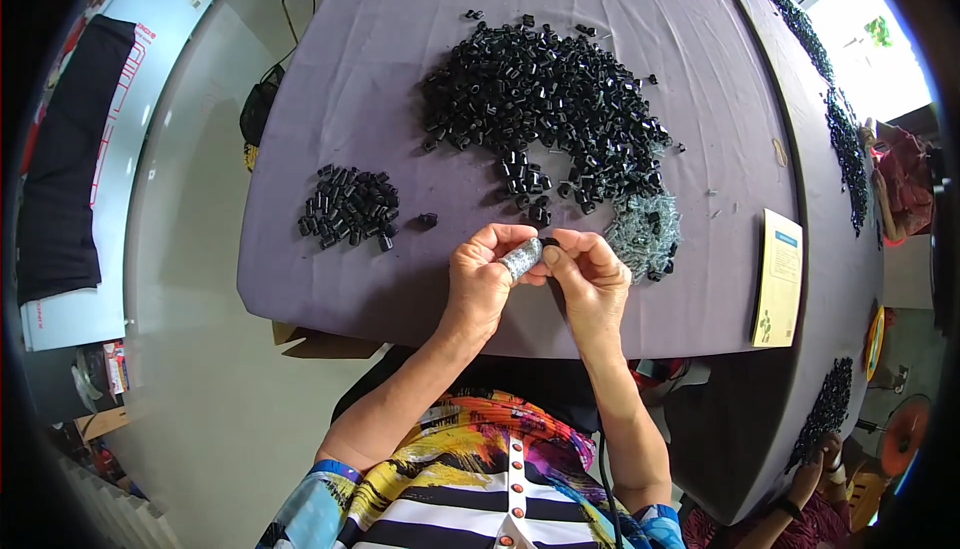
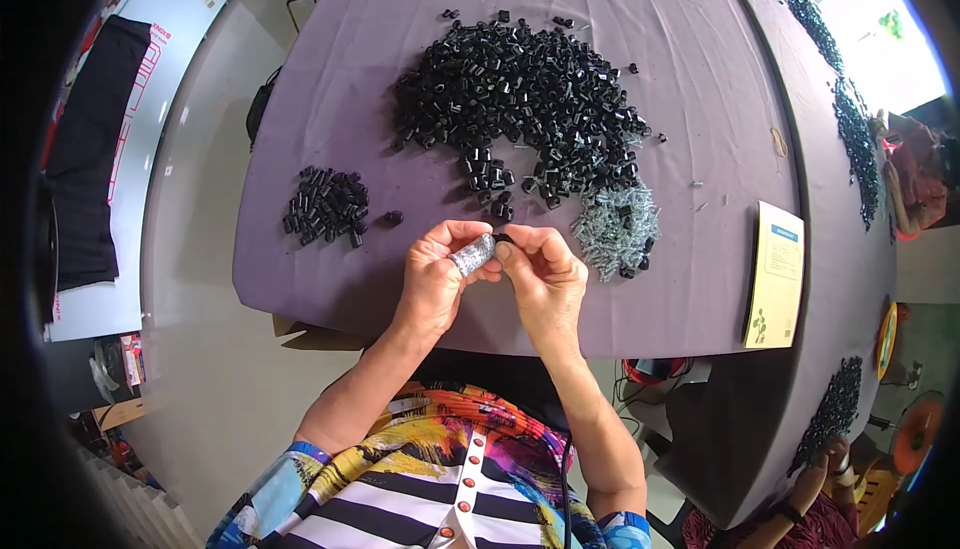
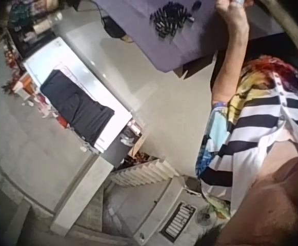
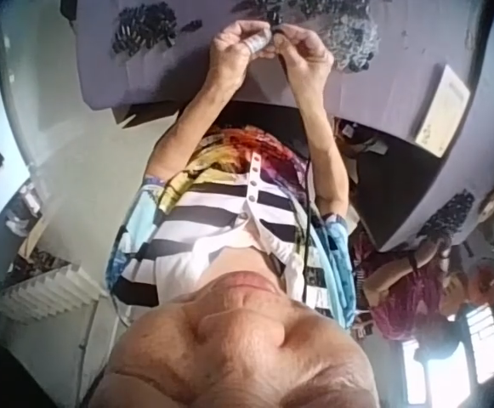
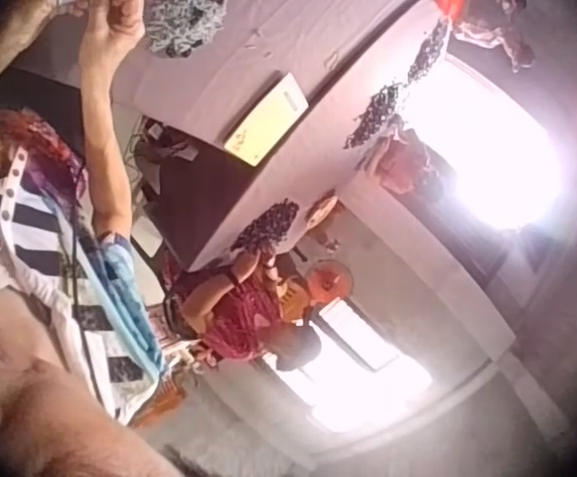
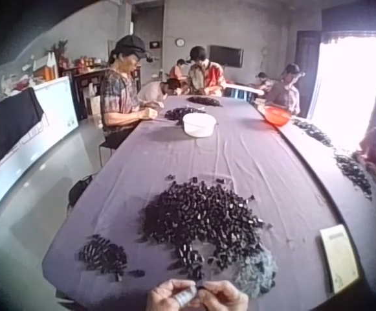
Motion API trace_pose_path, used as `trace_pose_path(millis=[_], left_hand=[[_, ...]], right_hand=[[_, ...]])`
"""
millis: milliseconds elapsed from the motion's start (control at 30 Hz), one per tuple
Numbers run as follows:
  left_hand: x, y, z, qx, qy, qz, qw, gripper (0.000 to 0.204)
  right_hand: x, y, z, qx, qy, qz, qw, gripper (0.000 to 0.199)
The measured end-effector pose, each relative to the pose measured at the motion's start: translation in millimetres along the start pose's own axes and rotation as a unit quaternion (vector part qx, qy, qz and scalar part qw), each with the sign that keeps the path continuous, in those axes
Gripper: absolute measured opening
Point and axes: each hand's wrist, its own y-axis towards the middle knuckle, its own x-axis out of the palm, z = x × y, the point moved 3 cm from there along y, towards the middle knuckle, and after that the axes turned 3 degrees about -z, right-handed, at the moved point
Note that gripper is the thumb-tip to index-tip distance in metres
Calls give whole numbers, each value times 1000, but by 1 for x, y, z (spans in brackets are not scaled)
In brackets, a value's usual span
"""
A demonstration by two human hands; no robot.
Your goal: The person assembles small plastic components by hand, inserting metal springs into plastic housings.
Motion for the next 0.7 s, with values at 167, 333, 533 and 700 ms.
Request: trace_pose_path(millis=[167, 333, 533, 700], left_hand=[[6, -3, 0, 17, 63, 2, 998, 19], [12, -8, 5, 26, 129, 9, 991, 16], [19, -9, 12, 30, 255, -51, 965, 10], [21, -7, 14, -41, 290, -33, 956, 8]], right_hand=[[-3, 3, 0, -74, -103, -4, 992, 15], [2, 1, -9, -122, -258, -11, 958, 19], [1, -3, -30, -210, -405, -46, 889, 25], [-7, -8, -20, -238, -466, -95, 847, 31]])
